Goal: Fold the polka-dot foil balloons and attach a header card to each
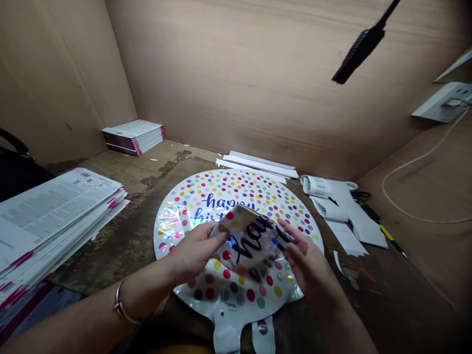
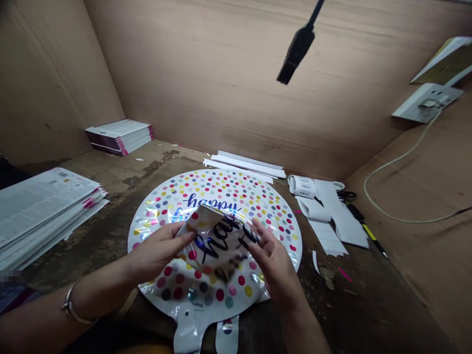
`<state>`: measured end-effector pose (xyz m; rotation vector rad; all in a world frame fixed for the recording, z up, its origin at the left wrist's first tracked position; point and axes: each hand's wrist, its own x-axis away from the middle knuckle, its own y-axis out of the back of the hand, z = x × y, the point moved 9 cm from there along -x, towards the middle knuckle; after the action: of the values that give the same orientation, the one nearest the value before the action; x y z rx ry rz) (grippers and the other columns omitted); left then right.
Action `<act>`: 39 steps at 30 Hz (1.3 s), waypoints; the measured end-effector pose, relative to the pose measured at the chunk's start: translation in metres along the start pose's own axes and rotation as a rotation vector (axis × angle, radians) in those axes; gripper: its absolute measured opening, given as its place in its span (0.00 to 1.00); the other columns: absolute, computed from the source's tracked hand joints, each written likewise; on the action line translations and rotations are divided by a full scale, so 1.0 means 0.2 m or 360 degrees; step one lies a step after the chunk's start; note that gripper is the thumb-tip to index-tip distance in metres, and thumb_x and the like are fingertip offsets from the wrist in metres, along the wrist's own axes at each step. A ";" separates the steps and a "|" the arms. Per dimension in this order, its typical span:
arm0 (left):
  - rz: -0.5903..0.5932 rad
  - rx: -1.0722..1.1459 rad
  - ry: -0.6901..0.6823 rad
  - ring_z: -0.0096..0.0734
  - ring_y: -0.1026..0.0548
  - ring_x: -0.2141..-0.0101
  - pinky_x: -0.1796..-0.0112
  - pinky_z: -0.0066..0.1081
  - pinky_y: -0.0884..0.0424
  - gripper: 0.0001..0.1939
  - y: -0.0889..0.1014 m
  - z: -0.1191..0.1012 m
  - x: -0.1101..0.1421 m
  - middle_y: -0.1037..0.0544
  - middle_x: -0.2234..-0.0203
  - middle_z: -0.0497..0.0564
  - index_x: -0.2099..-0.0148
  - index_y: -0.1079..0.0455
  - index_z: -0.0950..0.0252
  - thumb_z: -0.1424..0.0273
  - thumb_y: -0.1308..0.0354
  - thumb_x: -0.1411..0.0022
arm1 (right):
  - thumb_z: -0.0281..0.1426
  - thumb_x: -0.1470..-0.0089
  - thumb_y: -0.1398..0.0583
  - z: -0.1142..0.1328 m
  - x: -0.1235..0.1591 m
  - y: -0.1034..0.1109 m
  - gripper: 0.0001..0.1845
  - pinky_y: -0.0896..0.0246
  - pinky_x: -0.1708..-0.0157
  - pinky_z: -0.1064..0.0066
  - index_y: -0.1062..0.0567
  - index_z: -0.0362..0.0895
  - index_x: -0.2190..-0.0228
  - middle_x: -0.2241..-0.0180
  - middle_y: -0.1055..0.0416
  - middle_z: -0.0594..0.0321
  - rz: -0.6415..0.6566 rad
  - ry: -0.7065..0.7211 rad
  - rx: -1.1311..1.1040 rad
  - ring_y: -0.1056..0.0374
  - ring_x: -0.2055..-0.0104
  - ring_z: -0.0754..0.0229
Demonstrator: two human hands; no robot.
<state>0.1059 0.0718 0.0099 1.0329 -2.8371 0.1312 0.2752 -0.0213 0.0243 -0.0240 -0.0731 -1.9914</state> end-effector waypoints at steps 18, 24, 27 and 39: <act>-0.0545 0.0046 -0.0155 0.21 0.36 0.80 0.77 0.22 0.40 0.15 0.21 -0.04 -0.03 0.34 0.82 0.43 0.71 0.33 0.67 0.59 0.40 0.47 | 0.40 0.58 0.32 -0.27 0.21 -0.30 0.29 0.30 0.61 0.53 0.27 0.43 0.54 0.62 0.22 0.53 -0.0036 -0.0743 -0.0675 0.27 0.59 0.44; -0.0702 0.0311 0.0122 0.19 0.35 0.82 0.81 0.20 0.41 0.21 0.26 0.12 0.04 0.30 0.77 0.43 0.61 0.36 0.65 0.54 0.41 0.48 | 0.41 0.59 0.31 -0.30 0.19 -0.29 0.36 0.30 0.59 0.52 0.31 0.43 0.49 0.62 0.23 0.53 -0.0107 -0.0789 -0.0728 0.28 0.57 0.44; -0.0309 0.0271 0.0443 0.24 0.29 0.81 0.80 0.22 0.37 0.22 0.13 0.23 0.15 0.27 0.76 0.46 0.60 0.36 0.66 0.58 0.36 0.54 | 0.42 0.61 0.31 -0.29 0.16 -0.25 0.37 0.32 0.55 0.52 0.31 0.44 0.49 0.60 0.23 0.55 -0.0186 -0.0678 -0.0660 0.30 0.54 0.44; -0.0489 -0.0240 -0.0043 0.28 0.27 0.71 0.73 0.25 0.31 0.17 0.26 0.11 0.20 0.25 0.64 0.50 0.56 0.35 0.63 0.64 0.39 0.48 | 0.47 0.59 0.34 -0.22 0.20 -0.25 0.24 0.32 0.55 0.55 0.22 0.47 0.62 0.58 0.23 0.58 -0.0124 -0.0620 -0.0142 0.32 0.51 0.41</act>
<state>0.0401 0.0827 -0.0074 1.4233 -2.6202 -0.1240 0.2149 -0.0401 -0.0201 -0.4733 -0.2387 -2.0425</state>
